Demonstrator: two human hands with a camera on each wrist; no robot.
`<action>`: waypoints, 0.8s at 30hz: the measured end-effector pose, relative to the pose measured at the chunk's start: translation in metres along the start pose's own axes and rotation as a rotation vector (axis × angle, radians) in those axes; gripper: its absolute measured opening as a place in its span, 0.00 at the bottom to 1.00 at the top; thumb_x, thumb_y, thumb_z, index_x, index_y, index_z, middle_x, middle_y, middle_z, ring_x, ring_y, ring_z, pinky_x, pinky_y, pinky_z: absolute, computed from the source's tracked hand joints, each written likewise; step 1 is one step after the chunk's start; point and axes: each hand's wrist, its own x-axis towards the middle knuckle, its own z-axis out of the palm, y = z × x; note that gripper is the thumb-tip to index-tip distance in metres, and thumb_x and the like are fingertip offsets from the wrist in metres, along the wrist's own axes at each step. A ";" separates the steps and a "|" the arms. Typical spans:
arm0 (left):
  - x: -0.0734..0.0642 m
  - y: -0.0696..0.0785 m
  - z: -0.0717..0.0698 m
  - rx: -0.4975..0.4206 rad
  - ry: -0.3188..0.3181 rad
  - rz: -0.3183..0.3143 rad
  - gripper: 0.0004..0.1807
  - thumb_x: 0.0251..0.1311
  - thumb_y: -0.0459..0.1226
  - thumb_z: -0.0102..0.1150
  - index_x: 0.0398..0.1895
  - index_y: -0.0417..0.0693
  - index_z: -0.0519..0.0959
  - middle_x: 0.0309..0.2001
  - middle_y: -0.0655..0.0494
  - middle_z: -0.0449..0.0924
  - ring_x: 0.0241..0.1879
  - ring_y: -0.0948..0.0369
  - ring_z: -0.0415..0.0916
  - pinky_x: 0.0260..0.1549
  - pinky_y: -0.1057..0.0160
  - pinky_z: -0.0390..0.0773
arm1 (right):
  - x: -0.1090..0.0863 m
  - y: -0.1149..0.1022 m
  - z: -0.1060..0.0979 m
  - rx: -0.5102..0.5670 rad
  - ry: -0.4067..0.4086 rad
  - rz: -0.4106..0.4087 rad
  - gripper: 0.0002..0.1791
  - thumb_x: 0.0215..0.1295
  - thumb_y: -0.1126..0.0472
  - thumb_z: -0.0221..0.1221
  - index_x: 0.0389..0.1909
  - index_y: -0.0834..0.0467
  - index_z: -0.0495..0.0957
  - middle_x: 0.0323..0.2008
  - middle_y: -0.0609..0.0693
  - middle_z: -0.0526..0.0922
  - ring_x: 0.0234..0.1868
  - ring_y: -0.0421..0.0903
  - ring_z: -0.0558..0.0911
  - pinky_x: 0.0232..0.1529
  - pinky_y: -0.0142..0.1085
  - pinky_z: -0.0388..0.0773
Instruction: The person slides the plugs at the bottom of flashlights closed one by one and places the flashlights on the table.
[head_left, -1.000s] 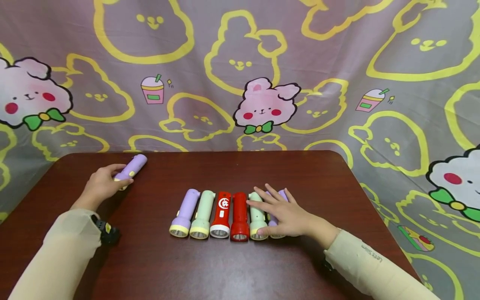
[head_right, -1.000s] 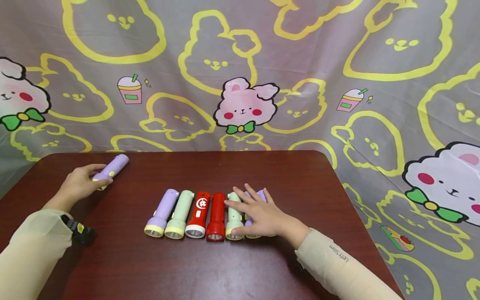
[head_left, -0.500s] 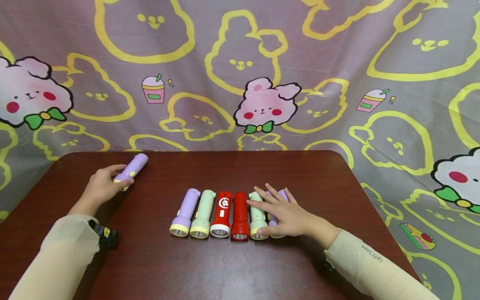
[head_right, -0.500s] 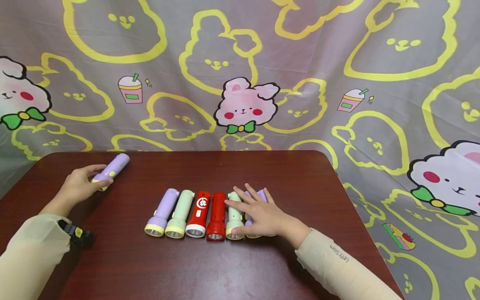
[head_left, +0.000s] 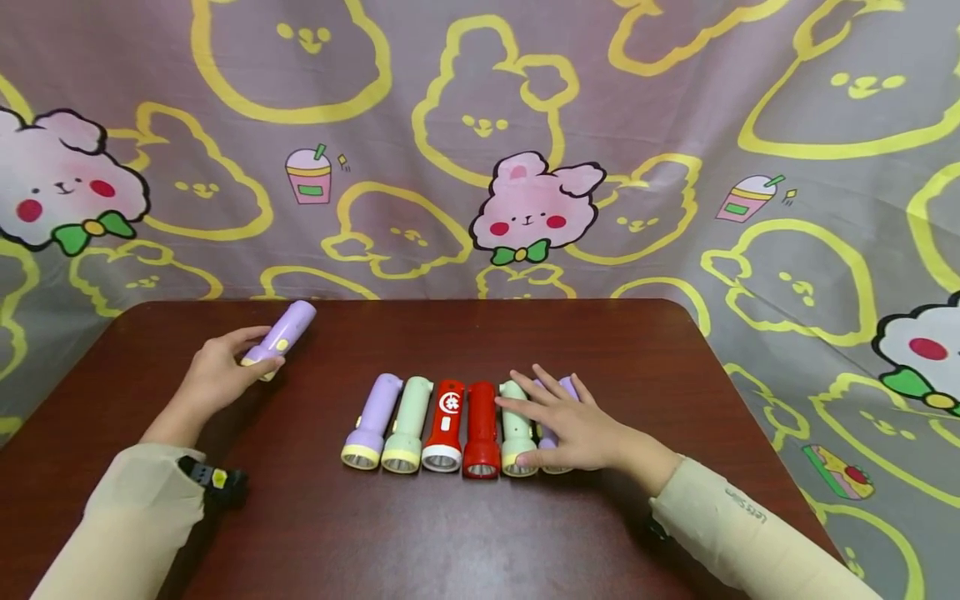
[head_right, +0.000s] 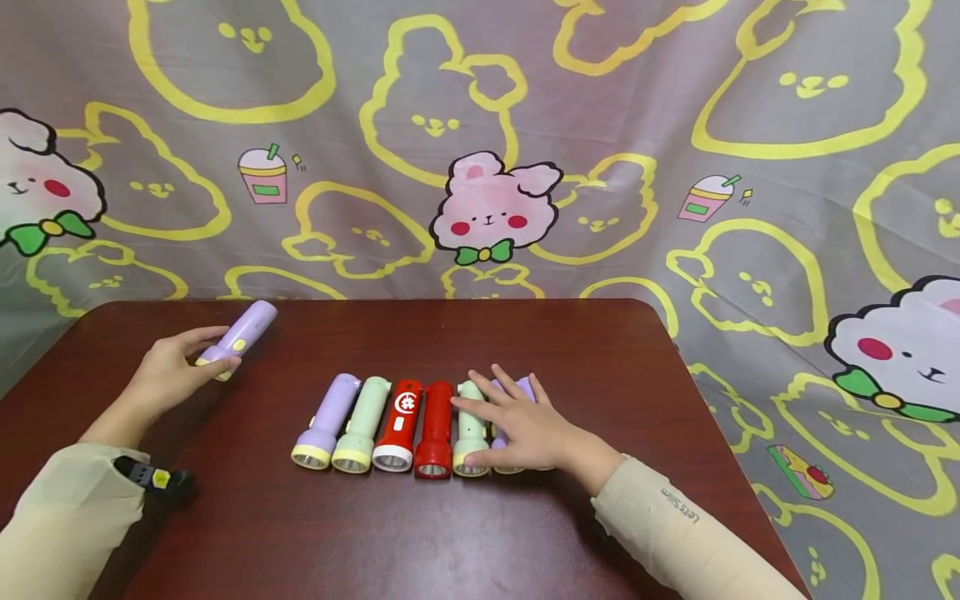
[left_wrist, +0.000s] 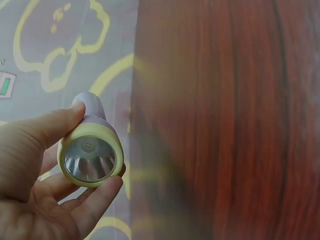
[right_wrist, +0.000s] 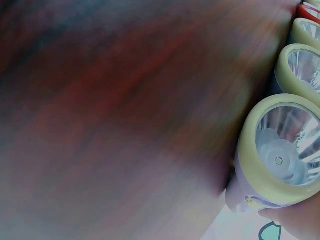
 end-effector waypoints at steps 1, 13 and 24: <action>0.000 0.003 0.000 -0.004 0.002 0.009 0.33 0.59 0.41 0.69 0.64 0.33 0.72 0.49 0.27 0.81 0.37 0.51 0.77 0.24 0.69 0.72 | 0.000 0.000 0.000 0.002 0.001 0.001 0.43 0.59 0.29 0.57 0.75 0.34 0.59 0.80 0.50 0.49 0.79 0.63 0.46 0.66 0.76 0.40; -0.007 0.020 0.000 -0.038 0.013 0.050 0.32 0.59 0.40 0.70 0.64 0.35 0.72 0.51 0.31 0.81 0.33 0.63 0.74 0.23 0.69 0.72 | 0.001 0.000 -0.002 -0.004 0.001 0.003 0.43 0.58 0.29 0.57 0.75 0.34 0.59 0.80 0.50 0.49 0.79 0.63 0.46 0.66 0.77 0.40; -0.020 0.031 0.005 -0.063 0.019 0.051 0.32 0.60 0.40 0.69 0.65 0.38 0.72 0.52 0.32 0.81 0.40 0.51 0.74 0.25 0.70 0.71 | 0.000 0.001 -0.001 -0.005 0.002 -0.003 0.43 0.59 0.28 0.57 0.75 0.34 0.59 0.80 0.50 0.49 0.79 0.63 0.46 0.66 0.77 0.41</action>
